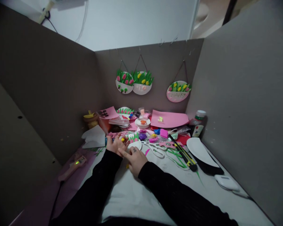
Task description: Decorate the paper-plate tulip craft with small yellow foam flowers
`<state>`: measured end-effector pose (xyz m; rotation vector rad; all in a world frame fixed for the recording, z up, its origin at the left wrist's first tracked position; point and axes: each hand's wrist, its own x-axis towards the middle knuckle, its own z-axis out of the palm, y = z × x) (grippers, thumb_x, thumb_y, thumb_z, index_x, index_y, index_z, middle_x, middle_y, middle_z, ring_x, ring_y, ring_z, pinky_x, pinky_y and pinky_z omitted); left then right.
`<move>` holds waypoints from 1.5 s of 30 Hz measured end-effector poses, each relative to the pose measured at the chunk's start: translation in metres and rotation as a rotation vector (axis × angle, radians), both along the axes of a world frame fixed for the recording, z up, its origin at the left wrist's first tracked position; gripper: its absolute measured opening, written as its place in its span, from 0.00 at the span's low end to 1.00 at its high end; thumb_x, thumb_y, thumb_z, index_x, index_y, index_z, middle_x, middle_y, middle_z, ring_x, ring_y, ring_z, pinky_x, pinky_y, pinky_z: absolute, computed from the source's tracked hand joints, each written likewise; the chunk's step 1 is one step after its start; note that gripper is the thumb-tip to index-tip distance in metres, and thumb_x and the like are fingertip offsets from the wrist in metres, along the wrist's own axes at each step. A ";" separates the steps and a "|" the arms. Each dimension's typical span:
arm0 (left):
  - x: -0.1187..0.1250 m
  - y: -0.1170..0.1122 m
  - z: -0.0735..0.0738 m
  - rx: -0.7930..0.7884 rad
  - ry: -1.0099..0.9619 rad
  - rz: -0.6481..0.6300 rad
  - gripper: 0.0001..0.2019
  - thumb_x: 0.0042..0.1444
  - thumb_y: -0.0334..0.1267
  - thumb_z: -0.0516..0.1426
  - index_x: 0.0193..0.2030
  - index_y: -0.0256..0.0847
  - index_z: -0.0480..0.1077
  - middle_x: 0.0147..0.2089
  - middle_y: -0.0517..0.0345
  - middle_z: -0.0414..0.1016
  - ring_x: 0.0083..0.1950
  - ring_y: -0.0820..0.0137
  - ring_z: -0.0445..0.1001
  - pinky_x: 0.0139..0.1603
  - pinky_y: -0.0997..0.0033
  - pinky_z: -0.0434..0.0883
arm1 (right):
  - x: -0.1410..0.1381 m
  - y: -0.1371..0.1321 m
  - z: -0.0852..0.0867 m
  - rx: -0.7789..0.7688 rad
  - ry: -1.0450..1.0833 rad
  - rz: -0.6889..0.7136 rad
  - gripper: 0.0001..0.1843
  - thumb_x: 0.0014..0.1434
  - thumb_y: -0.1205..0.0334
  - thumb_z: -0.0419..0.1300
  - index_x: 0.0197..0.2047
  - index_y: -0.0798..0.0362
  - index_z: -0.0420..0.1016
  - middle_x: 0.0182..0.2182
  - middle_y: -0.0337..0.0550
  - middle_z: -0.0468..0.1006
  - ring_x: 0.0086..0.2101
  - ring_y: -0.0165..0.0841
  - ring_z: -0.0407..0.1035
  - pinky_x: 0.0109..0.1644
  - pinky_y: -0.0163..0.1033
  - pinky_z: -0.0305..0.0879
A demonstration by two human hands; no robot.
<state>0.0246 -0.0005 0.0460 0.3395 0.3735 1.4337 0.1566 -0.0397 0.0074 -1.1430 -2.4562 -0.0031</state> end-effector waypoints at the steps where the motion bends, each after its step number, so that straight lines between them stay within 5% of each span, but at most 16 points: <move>1: 0.000 -0.001 0.001 -0.003 0.004 -0.010 0.31 0.50 0.65 0.35 0.35 0.41 0.64 0.29 0.56 0.64 0.32 0.66 0.68 0.35 0.62 0.67 | 0.000 0.000 0.000 -0.003 0.008 -0.016 0.43 0.46 0.73 0.54 0.63 0.39 0.47 0.36 0.43 0.59 0.37 0.35 0.54 0.40 0.39 0.57; 24: -0.009 0.002 -0.002 0.060 -0.059 0.020 0.33 0.48 0.67 0.35 0.34 0.41 0.66 0.30 0.53 0.66 0.34 0.63 0.69 0.37 0.53 0.68 | -0.004 0.001 -0.005 -0.075 0.065 0.012 0.44 0.45 0.74 0.53 0.64 0.41 0.44 0.35 0.41 0.57 0.37 0.34 0.55 0.41 0.38 0.58; 30: -0.003 -0.001 -0.003 -0.003 0.025 -0.090 0.32 0.49 0.66 0.37 0.37 0.42 0.65 0.32 0.53 0.66 0.36 0.60 0.69 0.38 0.50 0.68 | -0.005 0.001 -0.005 -0.052 0.092 0.013 0.43 0.47 0.73 0.53 0.64 0.41 0.43 0.37 0.42 0.58 0.38 0.34 0.55 0.42 0.39 0.59; 45: -0.010 0.005 -0.004 0.007 -0.005 0.002 0.31 0.50 0.65 0.36 0.33 0.41 0.65 0.29 0.54 0.65 0.33 0.65 0.69 0.36 0.58 0.68 | -0.007 -0.001 -0.003 -0.059 0.062 0.083 0.41 0.47 0.72 0.53 0.63 0.41 0.46 0.36 0.42 0.59 0.38 0.35 0.55 0.42 0.39 0.59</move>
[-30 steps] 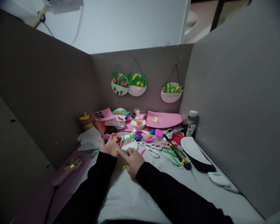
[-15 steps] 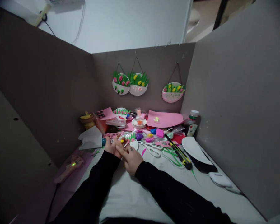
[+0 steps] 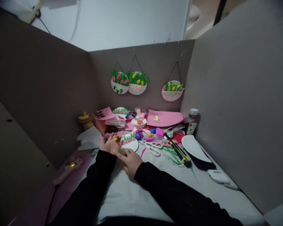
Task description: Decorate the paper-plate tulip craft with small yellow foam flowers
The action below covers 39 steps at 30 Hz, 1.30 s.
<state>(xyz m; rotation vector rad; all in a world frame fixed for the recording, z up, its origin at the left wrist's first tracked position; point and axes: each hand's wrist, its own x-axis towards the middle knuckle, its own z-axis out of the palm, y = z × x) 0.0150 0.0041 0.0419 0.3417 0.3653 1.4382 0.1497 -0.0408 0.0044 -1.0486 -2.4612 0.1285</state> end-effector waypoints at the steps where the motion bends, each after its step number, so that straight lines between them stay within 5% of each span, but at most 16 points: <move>1: 0.000 0.000 0.000 -0.009 0.012 -0.011 0.31 0.50 0.65 0.36 0.33 0.41 0.65 0.29 0.55 0.65 0.33 0.65 0.69 0.36 0.59 0.67 | -0.001 0.000 -0.001 -0.008 0.004 0.017 0.42 0.47 0.72 0.53 0.63 0.41 0.46 0.37 0.42 0.59 0.39 0.35 0.55 0.42 0.40 0.59; 10: 0.002 0.001 -0.003 0.035 -0.001 0.024 0.30 0.50 0.65 0.36 0.35 0.43 0.66 0.29 0.56 0.65 0.34 0.65 0.69 0.36 0.58 0.68 | -0.002 -0.003 -0.004 -0.003 0.062 0.078 0.41 0.47 0.73 0.52 0.64 0.45 0.46 0.38 0.44 0.61 0.39 0.35 0.56 0.43 0.40 0.61; 15: 0.006 -0.001 -0.002 0.051 0.042 0.015 0.31 0.48 0.67 0.37 0.36 0.42 0.65 0.31 0.54 0.65 0.35 0.64 0.69 0.37 0.55 0.68 | -0.002 -0.004 -0.005 0.020 0.074 -0.021 0.41 0.48 0.73 0.50 0.65 0.50 0.43 0.38 0.45 0.61 0.40 0.36 0.56 0.44 0.41 0.61; 27: 0.009 -0.001 -0.002 0.045 0.027 0.083 0.31 0.51 0.65 0.34 0.36 0.43 0.64 0.30 0.56 0.64 0.33 0.67 0.68 0.35 0.62 0.67 | 0.000 -0.005 0.000 0.013 -0.009 -0.011 0.41 0.48 0.72 0.53 0.64 0.42 0.45 0.37 0.43 0.61 0.38 0.35 0.56 0.41 0.39 0.60; 39: 0.012 0.000 -0.003 0.023 0.041 -0.001 0.30 0.50 0.66 0.36 0.38 0.44 0.62 0.32 0.56 0.64 0.34 0.66 0.68 0.34 0.62 0.67 | 0.001 -0.005 0.000 0.057 0.033 -0.079 0.39 0.48 0.72 0.51 0.63 0.47 0.48 0.37 0.45 0.63 0.39 0.36 0.57 0.41 0.39 0.62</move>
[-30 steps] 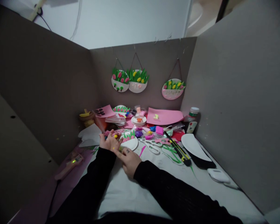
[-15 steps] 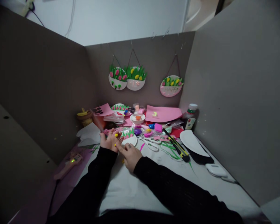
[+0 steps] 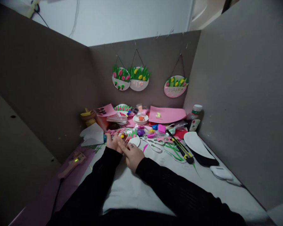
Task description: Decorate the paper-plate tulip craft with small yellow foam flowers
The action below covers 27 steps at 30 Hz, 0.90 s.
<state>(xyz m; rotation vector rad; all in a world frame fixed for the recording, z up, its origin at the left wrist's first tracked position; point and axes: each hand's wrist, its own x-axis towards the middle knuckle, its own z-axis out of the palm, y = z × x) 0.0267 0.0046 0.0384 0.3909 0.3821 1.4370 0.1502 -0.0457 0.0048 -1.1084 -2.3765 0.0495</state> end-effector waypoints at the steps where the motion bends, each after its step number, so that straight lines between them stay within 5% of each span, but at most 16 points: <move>1: 0.000 0.000 0.000 0.018 -0.007 0.003 0.30 0.49 0.66 0.35 0.38 0.44 0.62 0.32 0.56 0.64 0.34 0.65 0.69 0.35 0.61 0.67 | 0.000 0.000 0.000 0.001 -0.001 -0.008 0.39 0.47 0.72 0.51 0.63 0.47 0.49 0.36 0.45 0.63 0.38 0.36 0.57 0.41 0.39 0.62; 17: 0.002 -0.003 0.001 -0.007 -0.012 -0.061 0.31 0.49 0.66 0.34 0.39 0.43 0.62 0.31 0.55 0.64 0.35 0.64 0.69 0.36 0.57 0.68 | 0.002 0.004 0.001 0.020 -0.061 -0.048 0.41 0.48 0.71 0.52 0.65 0.46 0.43 0.37 0.45 0.64 0.38 0.36 0.57 0.38 0.38 0.61; 27: -0.001 -0.002 0.004 -0.009 -0.018 -0.039 0.32 0.48 0.67 0.34 0.36 0.43 0.62 0.31 0.55 0.64 0.34 0.64 0.68 0.36 0.59 0.67 | 0.002 -0.001 0.002 0.075 -0.027 -0.041 0.37 0.48 0.70 0.54 0.61 0.43 0.53 0.34 0.44 0.62 0.36 0.35 0.57 0.36 0.37 0.59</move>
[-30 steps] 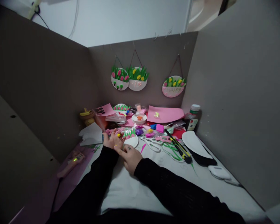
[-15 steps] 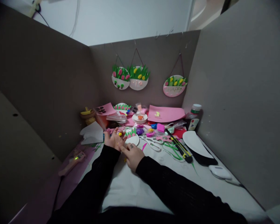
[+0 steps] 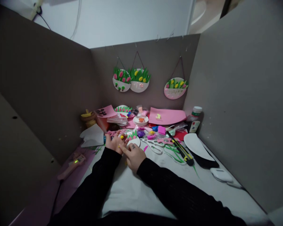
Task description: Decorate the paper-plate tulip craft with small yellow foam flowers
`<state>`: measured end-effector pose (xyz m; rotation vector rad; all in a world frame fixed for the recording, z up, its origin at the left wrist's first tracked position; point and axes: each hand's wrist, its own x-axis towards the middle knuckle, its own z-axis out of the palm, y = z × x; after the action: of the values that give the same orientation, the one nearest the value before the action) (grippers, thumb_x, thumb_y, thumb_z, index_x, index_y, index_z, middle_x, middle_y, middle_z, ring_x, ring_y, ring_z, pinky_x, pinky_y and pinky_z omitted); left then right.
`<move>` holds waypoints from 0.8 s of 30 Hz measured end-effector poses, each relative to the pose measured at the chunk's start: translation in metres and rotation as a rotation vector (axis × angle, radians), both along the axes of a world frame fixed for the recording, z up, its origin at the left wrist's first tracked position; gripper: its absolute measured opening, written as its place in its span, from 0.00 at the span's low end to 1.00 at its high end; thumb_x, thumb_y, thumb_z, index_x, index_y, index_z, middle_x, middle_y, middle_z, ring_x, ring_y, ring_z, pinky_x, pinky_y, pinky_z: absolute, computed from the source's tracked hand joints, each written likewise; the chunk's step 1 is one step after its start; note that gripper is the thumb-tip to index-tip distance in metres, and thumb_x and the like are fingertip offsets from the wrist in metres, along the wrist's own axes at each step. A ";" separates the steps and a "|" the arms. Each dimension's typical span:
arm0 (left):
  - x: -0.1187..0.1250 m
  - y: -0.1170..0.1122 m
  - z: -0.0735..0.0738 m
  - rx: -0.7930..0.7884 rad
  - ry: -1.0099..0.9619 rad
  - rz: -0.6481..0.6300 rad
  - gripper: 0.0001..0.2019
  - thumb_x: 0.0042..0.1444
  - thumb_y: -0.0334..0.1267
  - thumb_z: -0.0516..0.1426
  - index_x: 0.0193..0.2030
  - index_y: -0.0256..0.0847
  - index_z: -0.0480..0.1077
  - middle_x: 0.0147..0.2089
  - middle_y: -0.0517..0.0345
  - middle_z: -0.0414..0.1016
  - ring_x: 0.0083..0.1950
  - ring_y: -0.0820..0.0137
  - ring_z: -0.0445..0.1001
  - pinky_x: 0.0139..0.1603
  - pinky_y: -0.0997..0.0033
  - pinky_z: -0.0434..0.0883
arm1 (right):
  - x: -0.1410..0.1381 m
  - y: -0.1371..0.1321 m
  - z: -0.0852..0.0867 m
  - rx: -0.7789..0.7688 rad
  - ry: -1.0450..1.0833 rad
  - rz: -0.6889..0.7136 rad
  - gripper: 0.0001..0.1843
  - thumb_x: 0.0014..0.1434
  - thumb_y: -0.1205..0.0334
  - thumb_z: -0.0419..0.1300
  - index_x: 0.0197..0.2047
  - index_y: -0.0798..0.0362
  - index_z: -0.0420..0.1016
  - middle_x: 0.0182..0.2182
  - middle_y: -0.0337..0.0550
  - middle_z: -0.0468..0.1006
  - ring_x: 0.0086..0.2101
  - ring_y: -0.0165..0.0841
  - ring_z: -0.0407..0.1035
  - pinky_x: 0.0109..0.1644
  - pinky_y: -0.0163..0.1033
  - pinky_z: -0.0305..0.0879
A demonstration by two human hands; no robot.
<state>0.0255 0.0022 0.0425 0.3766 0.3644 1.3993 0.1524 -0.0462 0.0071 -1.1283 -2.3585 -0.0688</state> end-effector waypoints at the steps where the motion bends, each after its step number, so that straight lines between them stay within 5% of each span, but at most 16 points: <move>1: 0.000 0.000 0.000 0.001 -0.008 0.007 0.32 0.48 0.67 0.34 0.36 0.43 0.62 0.31 0.55 0.63 0.34 0.64 0.68 0.36 0.59 0.66 | 0.001 0.000 0.000 0.008 0.000 0.019 0.36 0.48 0.70 0.54 0.61 0.43 0.55 0.34 0.44 0.62 0.36 0.35 0.57 0.37 0.37 0.59; 24: 0.003 -0.003 -0.004 -0.041 0.026 -0.044 0.32 0.49 0.67 0.33 0.37 0.42 0.61 0.31 0.55 0.63 0.33 0.65 0.68 0.32 0.61 0.67 | 0.001 0.008 -0.010 0.033 0.099 0.079 0.36 0.47 0.73 0.54 0.60 0.43 0.57 0.38 0.44 0.64 0.38 0.35 0.57 0.40 0.38 0.62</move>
<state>0.0288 -0.0004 0.0389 0.3679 0.4033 1.3432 0.1530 -0.0379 -0.0028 -0.9992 -2.3030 -0.0230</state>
